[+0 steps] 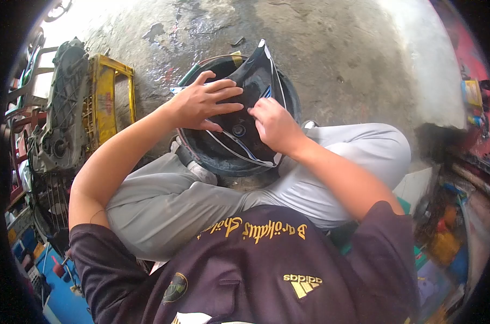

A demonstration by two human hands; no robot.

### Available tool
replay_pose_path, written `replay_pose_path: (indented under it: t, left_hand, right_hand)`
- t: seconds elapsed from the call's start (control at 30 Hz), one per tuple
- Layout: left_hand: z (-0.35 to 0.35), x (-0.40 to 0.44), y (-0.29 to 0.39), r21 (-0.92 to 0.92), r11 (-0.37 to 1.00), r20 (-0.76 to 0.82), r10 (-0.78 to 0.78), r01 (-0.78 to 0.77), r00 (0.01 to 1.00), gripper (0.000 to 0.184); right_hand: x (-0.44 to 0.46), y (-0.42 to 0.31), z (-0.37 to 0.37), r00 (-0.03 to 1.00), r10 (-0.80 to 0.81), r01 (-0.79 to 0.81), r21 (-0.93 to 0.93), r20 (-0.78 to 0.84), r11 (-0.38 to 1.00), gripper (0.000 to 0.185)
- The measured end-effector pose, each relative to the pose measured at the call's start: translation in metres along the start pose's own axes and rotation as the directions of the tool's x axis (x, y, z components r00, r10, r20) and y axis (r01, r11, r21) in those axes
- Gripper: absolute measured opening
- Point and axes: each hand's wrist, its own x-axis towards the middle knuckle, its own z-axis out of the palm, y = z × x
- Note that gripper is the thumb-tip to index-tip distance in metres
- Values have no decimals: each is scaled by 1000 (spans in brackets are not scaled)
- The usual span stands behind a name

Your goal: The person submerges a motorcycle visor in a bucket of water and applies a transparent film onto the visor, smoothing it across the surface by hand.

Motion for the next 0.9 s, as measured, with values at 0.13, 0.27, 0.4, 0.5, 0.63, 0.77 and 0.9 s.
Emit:
replay_pose_path:
  t: [0.13,0.27,0.4,0.5,0.63,0.77,0.9]
  left_hand:
    - [2,-2,0,-14,1000,-6,-9,9,1000,78]
    - [1,-2,1,19,1000,-8,-14,14,1000,81]
    - [-2,1,3,10,1000,33,-28,27,999,82]
    - [-9,7,6,21,999,87,-43,41,995,83]
    - [-17,15,11,4,1000,111,-9,8,994,86]
    - [-23,34,20,16,1000,245,14,-19,969,93]
    - [-25,48,22,20,1000,220,12,-16,975,102]
  right_hand:
    - [4,13,-4,992,117,-116,10,-47,993,22]
    - [-12,1,1,999,-6,5,15,37,1000,21]
    - [8,29,-17,975,187,-193,-38,-122,981,19]
    - [18,19,-40,869,475,-450,179,-135,875,18]
    - [23,-5,-56,857,493,-445,269,-149,854,27]
    - [19,-17,-73,925,333,-298,192,-182,935,32]
    - [9,-11,-92,945,327,-325,46,-25,944,32]
